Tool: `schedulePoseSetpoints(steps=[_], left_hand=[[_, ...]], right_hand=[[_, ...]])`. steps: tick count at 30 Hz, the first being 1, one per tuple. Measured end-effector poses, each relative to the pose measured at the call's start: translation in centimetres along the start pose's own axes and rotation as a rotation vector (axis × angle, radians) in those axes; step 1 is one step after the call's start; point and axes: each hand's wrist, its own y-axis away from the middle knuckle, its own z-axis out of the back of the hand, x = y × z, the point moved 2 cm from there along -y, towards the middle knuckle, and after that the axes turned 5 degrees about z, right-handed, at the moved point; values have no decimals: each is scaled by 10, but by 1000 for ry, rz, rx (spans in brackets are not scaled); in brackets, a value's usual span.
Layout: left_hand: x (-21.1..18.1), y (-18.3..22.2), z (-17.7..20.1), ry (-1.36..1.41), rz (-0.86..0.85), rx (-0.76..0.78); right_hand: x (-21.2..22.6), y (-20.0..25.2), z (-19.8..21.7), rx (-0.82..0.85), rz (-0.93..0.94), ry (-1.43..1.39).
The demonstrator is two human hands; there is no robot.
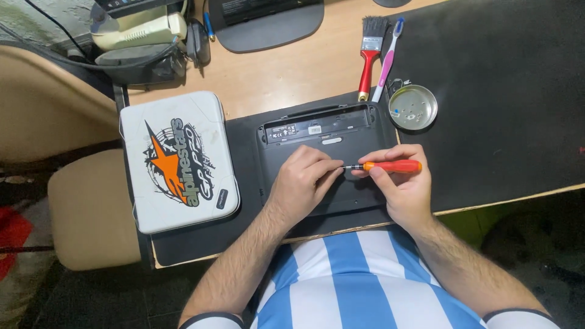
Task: Finishing the assembly of a laptop by fastening screws into the chassis and installing the battery.
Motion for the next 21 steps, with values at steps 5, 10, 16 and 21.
schedulePoseSetpoints(steps=[5,10,16,21], left_hand=[[-2,1,0,-36,-25,-7],[-3,3,0,-52,-51,-18],[-4,3,-1,-77,-42,3],[-2,5,-5,-152,-94,-18]], right_hand=[[-3,3,-3,9,24,15],[-4,6,-4,30,41,50],[-2,6,-6,32,55,63],[-4,7,-4,42,69,64]])
